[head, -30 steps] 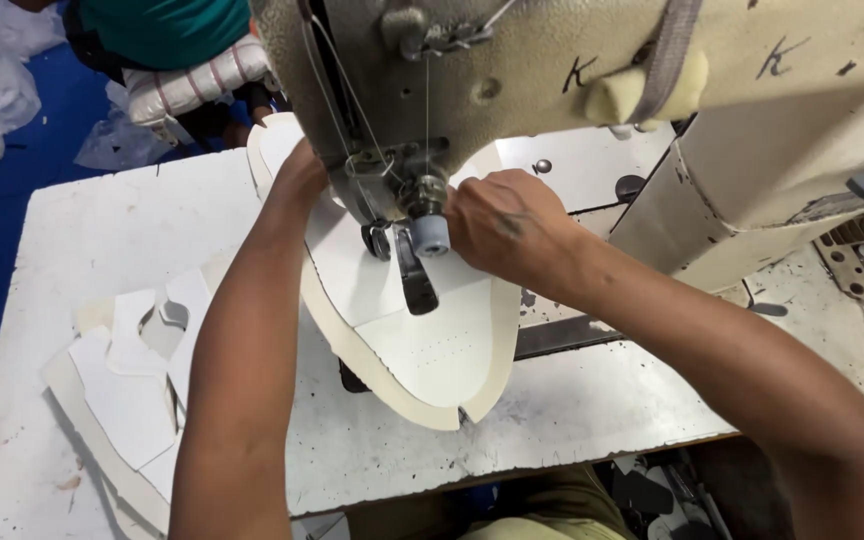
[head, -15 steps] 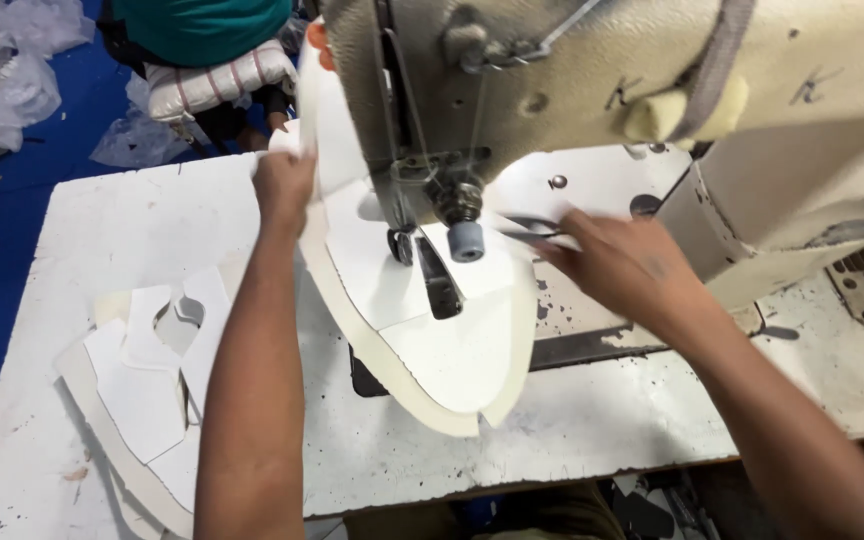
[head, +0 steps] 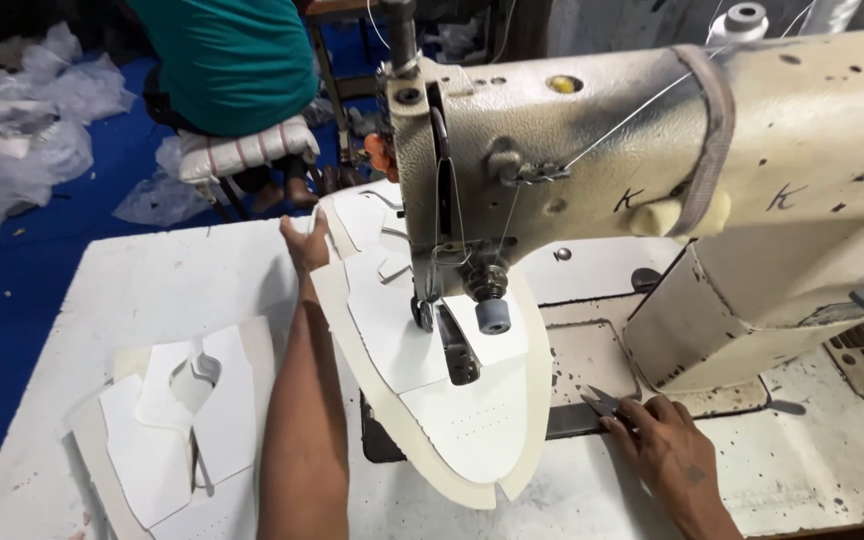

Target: The person uses a sewing machine to stitch white shoe parts. They repeatedly pick up a shoe part from a stack, place it under the machine's presser foot, guide it through the machine, and then set the finished piece aside.

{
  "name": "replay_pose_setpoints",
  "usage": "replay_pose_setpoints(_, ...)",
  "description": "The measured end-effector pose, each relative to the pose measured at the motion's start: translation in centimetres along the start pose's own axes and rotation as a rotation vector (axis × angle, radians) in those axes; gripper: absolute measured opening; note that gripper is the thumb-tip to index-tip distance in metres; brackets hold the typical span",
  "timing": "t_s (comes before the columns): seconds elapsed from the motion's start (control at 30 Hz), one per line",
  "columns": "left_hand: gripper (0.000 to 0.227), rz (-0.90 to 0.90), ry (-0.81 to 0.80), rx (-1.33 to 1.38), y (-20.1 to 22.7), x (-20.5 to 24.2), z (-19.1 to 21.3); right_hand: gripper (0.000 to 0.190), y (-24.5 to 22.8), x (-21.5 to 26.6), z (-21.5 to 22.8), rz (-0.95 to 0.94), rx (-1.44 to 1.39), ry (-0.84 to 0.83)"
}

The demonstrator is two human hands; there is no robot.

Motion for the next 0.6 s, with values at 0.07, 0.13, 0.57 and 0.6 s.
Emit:
replay_pose_setpoints(0.07, 0.086, -0.104, 0.013, -0.090, -1.3, 1.7, 1.3, 0.040, 0.4, -0.1, -1.1, -0.038, 0.076, -0.038)
replay_pose_setpoints(0.13, 0.075, 0.111, 0.208, -0.416, -8.4, 2.8, 3.5, 0.040, 1.1, 0.2, -2.5, 0.089, 0.004, 0.150)
replay_pose_setpoints(0.57, 0.066, 0.222, -0.058, 0.091, 1.0, 14.3, 5.8, 0.041, 1.5, 1.7, -4.0, 0.090, -0.113, 0.288)
replay_pose_setpoints(0.6, 0.065, 0.232, -0.080, 0.132, 1.0, 14.8, 5.9, 0.041, 1.7, 1.6, -4.3, 0.092, -0.099, 0.273)
Point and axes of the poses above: each hand's wrist, its own x-axis away from the middle knuckle, its own z-axis out of the back of the hand, y = z × x, the point moved 3 cm from there along -x, towards the middle knuckle, and after that the axes turned 1 degree about y, right-handed, at the moved point
